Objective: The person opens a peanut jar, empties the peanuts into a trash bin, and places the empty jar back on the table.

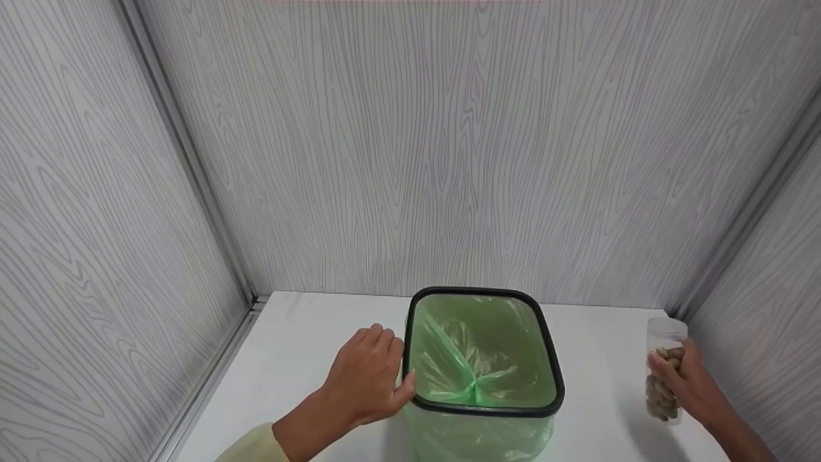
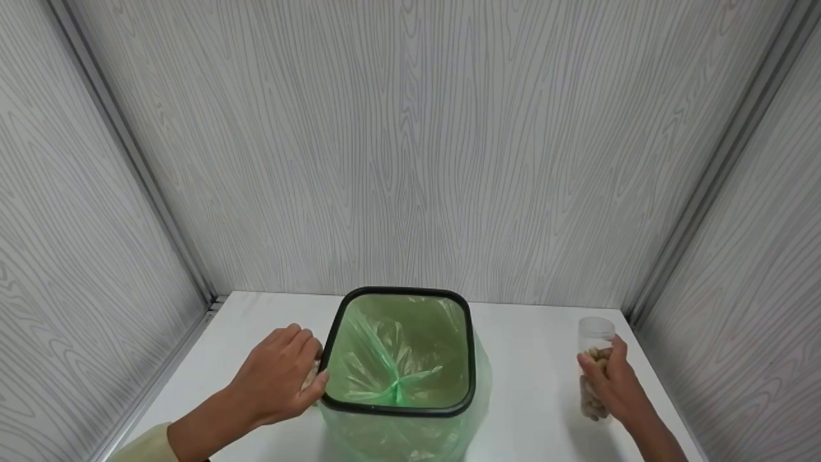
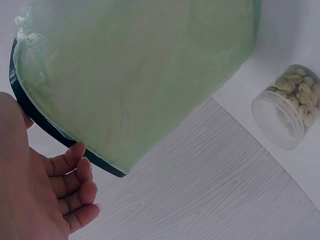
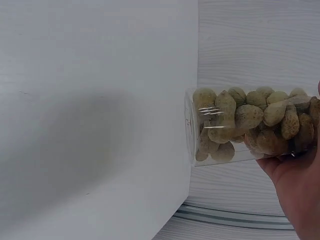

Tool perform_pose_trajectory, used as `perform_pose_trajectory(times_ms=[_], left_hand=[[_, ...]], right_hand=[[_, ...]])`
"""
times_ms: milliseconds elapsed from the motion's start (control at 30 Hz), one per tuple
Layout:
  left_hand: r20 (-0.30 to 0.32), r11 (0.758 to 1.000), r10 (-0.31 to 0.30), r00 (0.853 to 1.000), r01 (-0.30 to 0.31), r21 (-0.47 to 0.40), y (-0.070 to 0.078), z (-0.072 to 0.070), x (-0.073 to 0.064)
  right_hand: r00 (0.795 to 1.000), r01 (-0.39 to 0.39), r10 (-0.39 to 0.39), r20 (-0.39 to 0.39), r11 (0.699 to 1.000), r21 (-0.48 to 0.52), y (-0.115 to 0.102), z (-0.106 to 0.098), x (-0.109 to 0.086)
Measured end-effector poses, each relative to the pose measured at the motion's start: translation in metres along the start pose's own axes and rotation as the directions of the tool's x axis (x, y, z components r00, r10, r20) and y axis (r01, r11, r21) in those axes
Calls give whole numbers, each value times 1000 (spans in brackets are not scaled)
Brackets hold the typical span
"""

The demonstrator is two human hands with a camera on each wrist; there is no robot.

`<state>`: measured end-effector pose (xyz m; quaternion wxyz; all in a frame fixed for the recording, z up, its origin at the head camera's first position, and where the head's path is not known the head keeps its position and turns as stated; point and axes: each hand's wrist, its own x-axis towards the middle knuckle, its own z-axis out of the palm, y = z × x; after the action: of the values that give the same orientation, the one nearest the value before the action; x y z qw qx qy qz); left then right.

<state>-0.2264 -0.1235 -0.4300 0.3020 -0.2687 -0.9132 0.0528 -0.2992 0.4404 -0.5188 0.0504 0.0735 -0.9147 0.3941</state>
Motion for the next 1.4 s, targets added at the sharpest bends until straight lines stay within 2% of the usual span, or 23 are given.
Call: perform_pose_trajectory(times_ms=[167,300,433,667,867,967,1233,1400], left_hand=[[-39,999,20,999,-19,29,-3,-3,-1],[-57,999,32,998,-30,36,-5,-5,-2],[-56,998,42,998,-40,48,-5,-9,0],[-51,997,60,997,-57,57,-4,-18,7],[-44,995,84,995,-82,59,-1,-24,14],[-45,995,93,995,-91,48,0,-26,16],[-74,995,95,993,-96,-12,8,-31,18],[-88,991,116,989,-121,-48,15,-33,27]], right_hand=[[998,61,-62,-24,998,-6,-21,-3,3],[995,93,-95,-41,994,-49,-40,-5,4],[990,131,-134,-52,990,-57,-61,-5,4],[968,215,-221,-118,975,-56,-96,-2,-1],[954,267,-275,-116,960,-85,-127,0,-6],[936,323,-331,-124,943,-76,-143,2,-8],[857,499,-499,-130,866,-35,-171,9,-9],[831,543,-546,-105,838,-55,-184,9,-16]])
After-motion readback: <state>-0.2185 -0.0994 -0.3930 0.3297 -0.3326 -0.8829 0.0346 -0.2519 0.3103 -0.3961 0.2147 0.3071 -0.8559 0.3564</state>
